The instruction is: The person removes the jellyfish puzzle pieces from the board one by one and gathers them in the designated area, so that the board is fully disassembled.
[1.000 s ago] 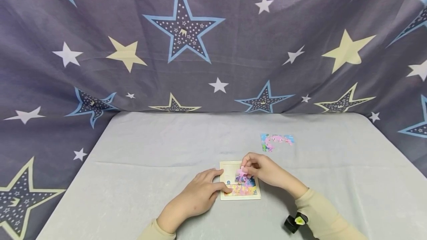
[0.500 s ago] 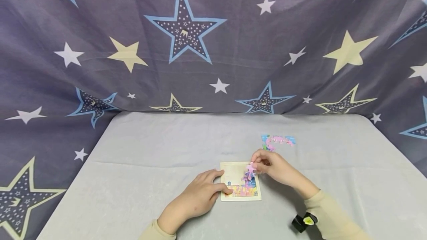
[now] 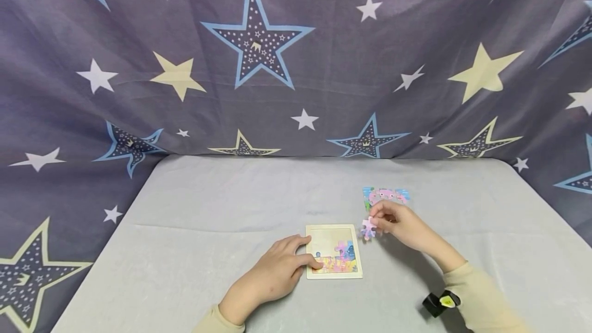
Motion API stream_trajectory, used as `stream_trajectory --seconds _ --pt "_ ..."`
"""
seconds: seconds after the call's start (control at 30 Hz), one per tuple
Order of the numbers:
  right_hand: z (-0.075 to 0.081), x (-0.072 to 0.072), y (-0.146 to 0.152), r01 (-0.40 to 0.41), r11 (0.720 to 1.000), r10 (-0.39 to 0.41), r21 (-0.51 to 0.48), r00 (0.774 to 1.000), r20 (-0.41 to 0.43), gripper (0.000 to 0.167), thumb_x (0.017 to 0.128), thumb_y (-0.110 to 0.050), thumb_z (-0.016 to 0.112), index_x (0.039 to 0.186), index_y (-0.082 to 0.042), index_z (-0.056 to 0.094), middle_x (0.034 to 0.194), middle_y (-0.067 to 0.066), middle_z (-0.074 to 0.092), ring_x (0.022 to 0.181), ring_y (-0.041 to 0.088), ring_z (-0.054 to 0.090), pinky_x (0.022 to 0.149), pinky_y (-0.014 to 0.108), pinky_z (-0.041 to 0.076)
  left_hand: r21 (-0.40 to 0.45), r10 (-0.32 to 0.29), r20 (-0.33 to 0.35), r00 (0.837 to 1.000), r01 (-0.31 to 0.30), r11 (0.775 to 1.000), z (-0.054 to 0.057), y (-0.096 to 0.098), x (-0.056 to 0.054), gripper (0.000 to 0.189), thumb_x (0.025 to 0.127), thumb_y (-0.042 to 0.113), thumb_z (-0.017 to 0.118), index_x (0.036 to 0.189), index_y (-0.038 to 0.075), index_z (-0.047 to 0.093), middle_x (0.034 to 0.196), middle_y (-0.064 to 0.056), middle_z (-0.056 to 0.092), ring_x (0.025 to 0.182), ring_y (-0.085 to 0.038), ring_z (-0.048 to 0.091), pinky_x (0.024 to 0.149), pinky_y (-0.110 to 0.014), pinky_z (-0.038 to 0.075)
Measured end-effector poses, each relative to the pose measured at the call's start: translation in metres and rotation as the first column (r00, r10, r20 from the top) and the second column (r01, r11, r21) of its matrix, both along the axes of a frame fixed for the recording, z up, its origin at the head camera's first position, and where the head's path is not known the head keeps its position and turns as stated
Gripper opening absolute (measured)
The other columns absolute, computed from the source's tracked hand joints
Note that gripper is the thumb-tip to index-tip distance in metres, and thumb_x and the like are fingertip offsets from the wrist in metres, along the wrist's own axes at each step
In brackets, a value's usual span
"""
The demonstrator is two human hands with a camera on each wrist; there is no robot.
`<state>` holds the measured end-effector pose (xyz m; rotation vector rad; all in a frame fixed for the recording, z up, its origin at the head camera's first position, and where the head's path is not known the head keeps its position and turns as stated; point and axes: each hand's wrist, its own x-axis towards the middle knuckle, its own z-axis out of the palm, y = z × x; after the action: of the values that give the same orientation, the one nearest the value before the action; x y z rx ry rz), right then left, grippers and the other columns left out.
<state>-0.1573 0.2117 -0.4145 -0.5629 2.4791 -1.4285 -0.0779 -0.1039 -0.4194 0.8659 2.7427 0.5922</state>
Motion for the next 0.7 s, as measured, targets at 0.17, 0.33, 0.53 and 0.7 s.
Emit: stream_trajectory --seconds 0.17,0.33,0.53,0.7 --pt "0.003 -0.003 0.013 0.042 0.999 -0.041 0.015 0.999 -0.015 0.007 0.093 0.000 0.064 0.099 0.003 0.062 0.083 0.008 0.063 0.071 0.020 0.062 0.063 0.032 0.057 0.001 -0.002 -0.003 1.000 0.002 1.000 0.001 0.000 0.000 0.035 0.097 0.007 0.060 0.116 0.034 0.071 0.150 -0.008 0.044 0.140 -0.031 0.037 0.113 -0.052 0.031" --pt "0.005 -0.005 0.023 0.062 0.996 -0.059 0.064 0.997 -0.054 0.008 0.093 -0.002 0.065 0.099 0.002 0.062 0.084 0.006 0.064 0.074 0.016 0.062 0.068 0.029 0.056 -0.002 0.000 0.000 1.000 0.000 1.000 0.001 0.000 0.000 0.035 0.097 0.007 0.059 0.116 0.034 0.071 0.150 -0.008 0.044 0.140 -0.031 0.037 0.113 -0.052 0.031" --pt "0.004 -0.012 0.032 0.066 0.996 -0.061 0.068 0.996 -0.065 0.009 0.092 0.000 0.065 0.099 0.005 0.062 0.083 0.007 0.064 0.070 0.021 0.063 0.063 0.031 0.057 0.007 -0.001 -0.001 1.000 0.001 1.000 0.003 0.000 0.001 0.034 0.096 0.006 0.060 0.115 0.032 0.071 0.150 -0.009 0.044 0.139 -0.032 0.037 0.113 -0.052 0.031" --pt "0.002 -0.021 0.040 0.091 0.991 -0.084 0.094 0.994 -0.068 0.010 0.093 -0.001 0.065 0.100 0.005 0.062 0.081 0.008 0.064 0.068 0.021 0.062 0.059 0.031 0.055 0.011 -0.007 -0.008 1.000 0.007 1.000 0.003 0.000 0.001 0.034 0.096 0.006 0.061 0.115 0.032 0.071 0.149 -0.009 0.044 0.139 -0.032 0.038 0.112 -0.053 0.032"
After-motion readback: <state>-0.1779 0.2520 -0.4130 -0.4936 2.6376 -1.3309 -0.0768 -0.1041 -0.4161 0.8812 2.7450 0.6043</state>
